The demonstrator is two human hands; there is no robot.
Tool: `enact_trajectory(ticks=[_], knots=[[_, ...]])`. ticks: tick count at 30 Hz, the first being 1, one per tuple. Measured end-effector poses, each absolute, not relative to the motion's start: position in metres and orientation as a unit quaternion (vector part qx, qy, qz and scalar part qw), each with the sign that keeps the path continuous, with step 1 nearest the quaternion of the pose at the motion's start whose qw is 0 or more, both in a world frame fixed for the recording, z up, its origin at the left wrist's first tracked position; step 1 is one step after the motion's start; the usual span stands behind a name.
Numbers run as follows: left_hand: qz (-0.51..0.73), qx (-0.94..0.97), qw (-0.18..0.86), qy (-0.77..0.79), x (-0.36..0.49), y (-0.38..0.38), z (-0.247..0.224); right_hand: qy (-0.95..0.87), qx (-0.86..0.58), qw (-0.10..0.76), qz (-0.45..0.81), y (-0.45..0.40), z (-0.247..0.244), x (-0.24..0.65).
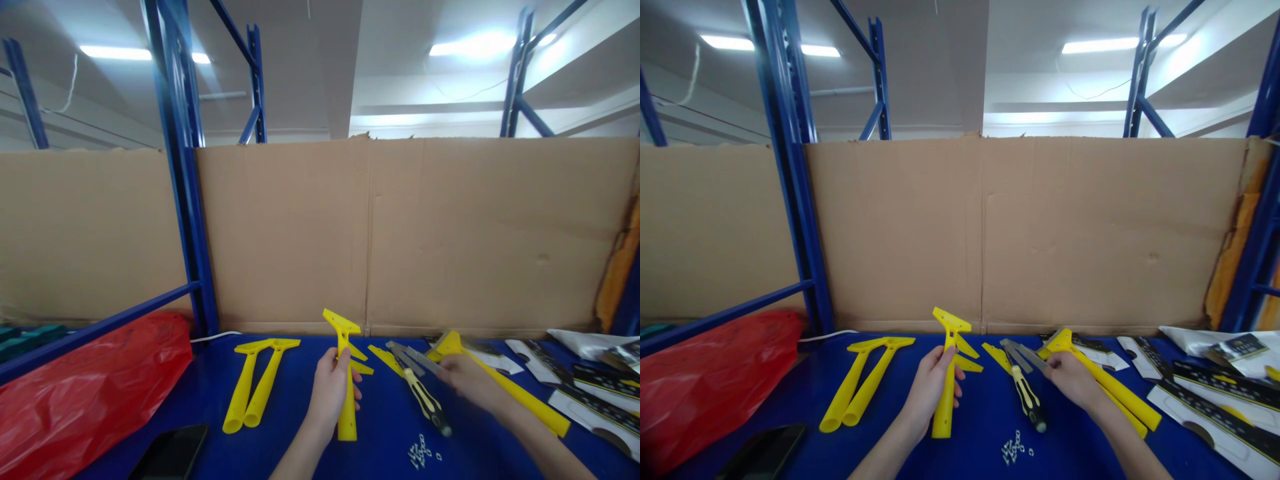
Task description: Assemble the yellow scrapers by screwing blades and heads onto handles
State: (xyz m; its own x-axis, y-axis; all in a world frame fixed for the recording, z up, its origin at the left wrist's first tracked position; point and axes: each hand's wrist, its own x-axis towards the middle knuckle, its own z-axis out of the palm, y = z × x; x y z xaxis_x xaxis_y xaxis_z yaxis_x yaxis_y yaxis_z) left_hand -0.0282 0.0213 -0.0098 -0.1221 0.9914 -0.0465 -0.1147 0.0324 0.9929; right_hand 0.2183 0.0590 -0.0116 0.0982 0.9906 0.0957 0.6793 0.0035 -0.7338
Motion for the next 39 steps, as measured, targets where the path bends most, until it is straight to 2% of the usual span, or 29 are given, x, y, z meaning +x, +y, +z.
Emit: enact_trajectory(ticks=[10, 16, 21, 30, 39], knots=[[0.556, 0.400, 0.525, 0.506, -0.024, 0.016, -0.003, -0.517, -0.627, 0.525, 0.252, 0.041, 0.012, 0.221], [0.546, 0.397, 0.547, 0.495, -0.024, 0.015, -0.003, -0.406, -0.489, 0.656, 0.407, 0.029, 0.020, 0.204], [0.525, 0.409, 0.590, 0.457, -0.021, 0.009, -0.001, -0.401, -0.429, 0.649, 0.484, 0.029, 0.018, 0.195], [0.510, 0.418, 0.597, 0.457, -0.010, 0.004, 0.001, -0.394, -0.372, 0.606, 0.582, 0.012, 0.025, 0.174], [0.537, 0.417, 0.621, 0.391, -0.007, 0.002, -0.004, -0.414, -0.423, 0.586, 0.552, 0.004, 0.021, 0.153]])
